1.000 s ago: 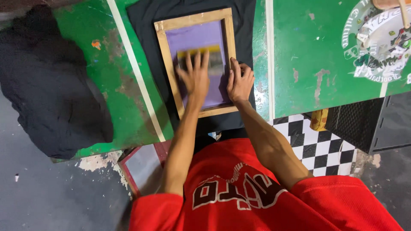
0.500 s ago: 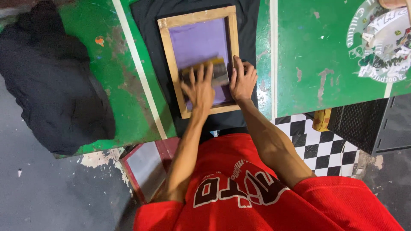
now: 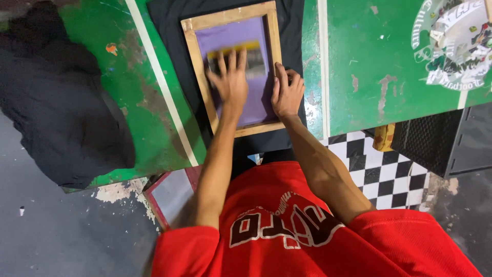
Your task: The person smooths a black t-shirt on a green workbench, places a wooden screen printing frame over it, and uses a squeegee to apply purple ink. After printing, the person removes the frame, lifts the t-shirt, and folds it on the table.
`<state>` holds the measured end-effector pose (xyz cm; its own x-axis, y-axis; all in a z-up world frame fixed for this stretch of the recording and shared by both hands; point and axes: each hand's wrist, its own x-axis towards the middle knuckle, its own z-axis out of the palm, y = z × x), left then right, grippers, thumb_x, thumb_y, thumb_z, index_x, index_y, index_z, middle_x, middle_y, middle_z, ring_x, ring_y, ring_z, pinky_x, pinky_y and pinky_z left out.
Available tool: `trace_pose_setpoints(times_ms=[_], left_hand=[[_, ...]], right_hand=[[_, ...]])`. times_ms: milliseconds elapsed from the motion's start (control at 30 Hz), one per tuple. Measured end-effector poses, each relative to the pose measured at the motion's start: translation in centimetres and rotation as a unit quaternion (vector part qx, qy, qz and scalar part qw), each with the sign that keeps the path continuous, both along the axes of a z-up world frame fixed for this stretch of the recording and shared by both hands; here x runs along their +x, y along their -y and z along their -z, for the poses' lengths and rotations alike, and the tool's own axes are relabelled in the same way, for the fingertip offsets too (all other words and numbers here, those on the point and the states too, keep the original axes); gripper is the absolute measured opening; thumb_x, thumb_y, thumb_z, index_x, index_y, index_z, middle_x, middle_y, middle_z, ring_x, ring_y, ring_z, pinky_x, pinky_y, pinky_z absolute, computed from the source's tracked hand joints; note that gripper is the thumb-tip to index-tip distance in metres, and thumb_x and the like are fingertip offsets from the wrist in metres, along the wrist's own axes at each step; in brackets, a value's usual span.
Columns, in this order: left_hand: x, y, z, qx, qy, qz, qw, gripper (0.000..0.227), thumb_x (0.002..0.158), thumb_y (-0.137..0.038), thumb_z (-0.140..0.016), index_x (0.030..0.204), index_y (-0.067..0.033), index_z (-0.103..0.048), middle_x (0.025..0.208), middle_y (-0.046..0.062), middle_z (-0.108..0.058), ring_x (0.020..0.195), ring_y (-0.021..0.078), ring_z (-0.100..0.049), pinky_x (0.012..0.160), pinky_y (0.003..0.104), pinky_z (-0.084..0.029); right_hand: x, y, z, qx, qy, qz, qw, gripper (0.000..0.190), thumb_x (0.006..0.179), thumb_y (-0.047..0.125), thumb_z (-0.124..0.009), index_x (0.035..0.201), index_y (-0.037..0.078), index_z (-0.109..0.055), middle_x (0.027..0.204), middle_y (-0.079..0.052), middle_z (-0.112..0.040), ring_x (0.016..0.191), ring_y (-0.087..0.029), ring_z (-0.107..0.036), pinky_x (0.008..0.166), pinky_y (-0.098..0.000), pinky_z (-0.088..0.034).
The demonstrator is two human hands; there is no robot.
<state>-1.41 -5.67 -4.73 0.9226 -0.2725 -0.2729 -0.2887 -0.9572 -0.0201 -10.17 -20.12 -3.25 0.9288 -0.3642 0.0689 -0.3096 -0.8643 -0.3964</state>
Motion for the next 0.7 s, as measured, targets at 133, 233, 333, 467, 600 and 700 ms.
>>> trace_pose_setpoints(times_ms=[133, 233, 333, 467, 600, 700], left_hand=[[-10.6, -1.7, -1.8, -0.016, 0.047, -0.002, 0.999, 0.08, 0.083, -0.023, -0.072, 0.156, -0.037, -0.043, 0.156, -0.004, -0.049, 0.149, 0.0313, -0.033, 0.093, 0.076, -0.039], [-15.0, -2.7, -2.8, -0.019, 0.007, -0.001, 1.0, 0.079, 0.08, -0.019, -0.069, 0.154, -0.0347, -0.046, 0.155, -0.002, -0.05, 0.147, 0.0337, -0.035, 0.087, 0.074, -0.041], [-14.5, -2.9, -4.0, -0.04, -0.052, -0.007, 0.998, 0.086, 0.073, -0.02, -0.076, 0.153, -0.0342, -0.047, 0.153, -0.002, -0.051, 0.143, 0.0345, -0.041, 0.087, 0.074, -0.04], [-10.0, -2.4, -5.5, -0.064, -0.027, -0.024, 0.997, 0.1, 0.065, -0.03, -0.086, 0.155, -0.0385, -0.043, 0.155, -0.007, -0.052, 0.145, 0.0296, -0.042, 0.099, 0.069, -0.036], [-1.9, -0.5, -3.0, -0.067, -0.011, -0.018, 0.998, 0.103, 0.067, -0.019, -0.083, 0.157, -0.0389, -0.037, 0.158, -0.006, -0.047, 0.147, 0.03, -0.039, 0.099, 0.073, -0.035], [3.2, 0.7, 0.0, -0.039, 0.045, -0.001, 0.998, 0.082, 0.082, -0.022, -0.07, 0.156, -0.0405, -0.04, 0.158, -0.006, -0.047, 0.146, 0.0309, -0.038, 0.094, 0.075, -0.037]], right_hand=[[-0.1, -0.2, -0.2, -0.014, 0.002, -0.002, 1.0, 0.038, 0.111, 0.03, -0.042, 0.147, 0.027, -0.053, 0.117, -0.008, -0.053, 0.095, -0.029, -0.051, 0.077, -0.0437, -0.041], [0.0, -0.3, -0.1, -0.017, 0.01, -0.002, 1.0, 0.038, 0.111, 0.031, -0.042, 0.147, 0.027, -0.054, 0.116, -0.008, -0.053, 0.095, -0.029, -0.051, 0.077, -0.0436, -0.041], [0.1, 0.1, -0.1, -0.015, 0.006, -0.001, 1.0, 0.038, 0.111, 0.031, -0.042, 0.147, 0.027, -0.053, 0.116, -0.009, -0.053, 0.095, -0.029, -0.051, 0.078, -0.0439, -0.041], [0.1, -0.2, -0.3, -0.004, -0.001, -0.004, 1.0, 0.039, 0.11, 0.03, -0.042, 0.147, 0.026, -0.052, 0.118, -0.01, -0.052, 0.096, -0.03, -0.05, 0.08, -0.0447, -0.04], [0.2, -0.1, -0.3, -0.012, 0.012, -0.004, 1.0, 0.039, 0.11, 0.031, -0.043, 0.147, 0.025, -0.053, 0.117, -0.009, -0.053, 0.093, -0.03, -0.05, 0.078, -0.0441, -0.04], [0.2, -0.2, -0.5, -0.013, 0.016, -0.003, 1.0, 0.039, 0.111, 0.031, -0.043, 0.148, 0.026, -0.053, 0.116, -0.009, -0.053, 0.095, -0.029, -0.05, 0.078, -0.0436, -0.04]])
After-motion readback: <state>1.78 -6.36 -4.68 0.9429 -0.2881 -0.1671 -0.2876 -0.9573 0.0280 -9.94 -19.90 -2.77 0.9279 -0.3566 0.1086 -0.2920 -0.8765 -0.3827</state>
